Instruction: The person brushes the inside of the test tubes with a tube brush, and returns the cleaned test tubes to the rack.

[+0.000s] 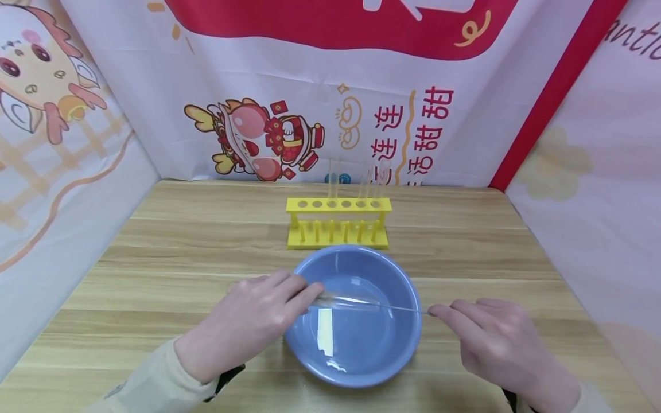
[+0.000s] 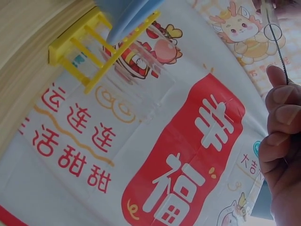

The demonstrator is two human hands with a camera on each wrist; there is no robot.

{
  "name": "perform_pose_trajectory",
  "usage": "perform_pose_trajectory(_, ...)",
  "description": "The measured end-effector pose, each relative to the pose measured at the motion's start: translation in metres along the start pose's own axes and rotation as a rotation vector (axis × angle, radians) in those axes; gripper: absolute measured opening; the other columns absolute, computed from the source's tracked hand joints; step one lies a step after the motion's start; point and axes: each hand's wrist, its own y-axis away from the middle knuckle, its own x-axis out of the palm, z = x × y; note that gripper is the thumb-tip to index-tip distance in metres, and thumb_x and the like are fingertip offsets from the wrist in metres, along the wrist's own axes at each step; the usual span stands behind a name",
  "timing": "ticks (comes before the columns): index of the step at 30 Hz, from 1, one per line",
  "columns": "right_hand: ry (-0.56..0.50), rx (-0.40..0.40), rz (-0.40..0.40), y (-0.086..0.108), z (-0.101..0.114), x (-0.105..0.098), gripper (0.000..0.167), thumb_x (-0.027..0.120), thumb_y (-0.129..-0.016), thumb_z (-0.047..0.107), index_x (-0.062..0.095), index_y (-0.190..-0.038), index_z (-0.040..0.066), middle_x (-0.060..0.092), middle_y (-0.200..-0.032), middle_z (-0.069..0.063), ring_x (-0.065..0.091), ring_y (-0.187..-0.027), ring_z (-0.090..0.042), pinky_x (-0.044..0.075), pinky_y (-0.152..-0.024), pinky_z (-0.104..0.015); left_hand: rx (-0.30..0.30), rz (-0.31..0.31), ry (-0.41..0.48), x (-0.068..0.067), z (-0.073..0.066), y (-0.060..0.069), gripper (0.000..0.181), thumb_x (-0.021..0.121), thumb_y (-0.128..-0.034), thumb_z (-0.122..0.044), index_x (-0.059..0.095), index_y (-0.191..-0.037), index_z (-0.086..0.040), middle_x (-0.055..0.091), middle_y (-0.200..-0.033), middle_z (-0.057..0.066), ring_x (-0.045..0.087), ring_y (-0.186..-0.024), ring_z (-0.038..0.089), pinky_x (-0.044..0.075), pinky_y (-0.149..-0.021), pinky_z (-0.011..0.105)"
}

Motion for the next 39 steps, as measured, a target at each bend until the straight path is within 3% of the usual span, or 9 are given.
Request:
perform_pose_trajectory(9,-0.023,0.016,0.062,0.001,0.003,0.005,0.040,0.031,-0.077,-0.007,0.068,-0.084,0.003,0.049,-0.061,0.006,0.023,-0.046,-0.003,0.019,-0.042,-0.009,0.014,-0.024,0.001,0.001,-0.002,-0.002,0.049,0.086,-0.0773,-0.013,0.068,-0.123,-0.008,0.068,-0.101,0.006,0.067,-0.087,0.019,0.060,-0.067,0.030)
perform_pose_trajectory(15,-0.038,-0.004,0.051,-0.004,0.005,0.011,0.040,0.030,-0.075,-0.007,0.069,-0.083,0.003,0.046,-0.058,0.007,0.022,-0.045,-0.003,0.016,-0.043,-0.009,0.021,-0.025,0.008,0.001,-0.004,-0.005,0.050,0.087,-0.0761,-0.013,0.069,-0.122,-0.007,0.069,-0.101,0.007,0.067,-0.086,0.018,0.060,-0.066,0.029)
perform_pose_trajectory(25,-0.061,0.033,0.066,-0.008,0.011,0.021,0.040,0.029,-0.076,-0.005,0.067,-0.084,0.003,0.049,-0.059,0.006,0.024,-0.044,-0.005,0.014,-0.042,-0.010,0.057,-0.114,-0.028,0.006,-0.005,-0.008,0.037,0.081,-0.0818,-0.005,0.069,-0.117,-0.004,0.068,-0.095,0.007,0.066,-0.081,0.019,0.059,-0.062,0.029)
perform_pose_trajectory(32,-0.061,0.083,0.066,-0.006,0.007,0.027,0.042,0.028,-0.076,-0.003,0.068,-0.085,0.003,0.050,-0.060,0.004,0.021,-0.044,-0.006,0.014,-0.041,-0.012,0.015,-0.047,0.001,0.007,-0.003,-0.009,0.042,0.083,-0.0805,-0.009,0.069,-0.120,-0.006,0.069,-0.100,0.007,0.068,-0.087,0.019,0.060,-0.067,0.029)
perform_pose_trajectory(35,-0.023,0.091,0.081,-0.006,0.006,0.029,0.040,0.031,-0.082,-0.004,0.070,-0.086,0.002,0.054,-0.062,0.001,0.028,-0.042,-0.008,0.022,-0.037,-0.014,-0.007,-0.022,0.021,0.008,-0.001,-0.010,0.044,0.084,-0.0798,-0.011,0.070,-0.121,-0.007,0.070,-0.101,0.007,0.068,-0.087,0.019,0.059,-0.065,0.027)
perform_pose_trajectory(39,0.114,-0.032,0.040,-0.007,0.003,0.032,0.031,0.042,-0.091,-0.006,0.072,-0.090,-0.002,0.059,-0.065,-0.006,0.042,-0.043,-0.015,0.036,-0.036,-0.022,-0.025,-0.011,0.049,0.010,0.002,-0.012,0.047,0.086,-0.0780,-0.014,0.069,-0.121,-0.006,0.070,-0.099,0.007,0.068,-0.084,0.017,0.057,-0.058,0.023)
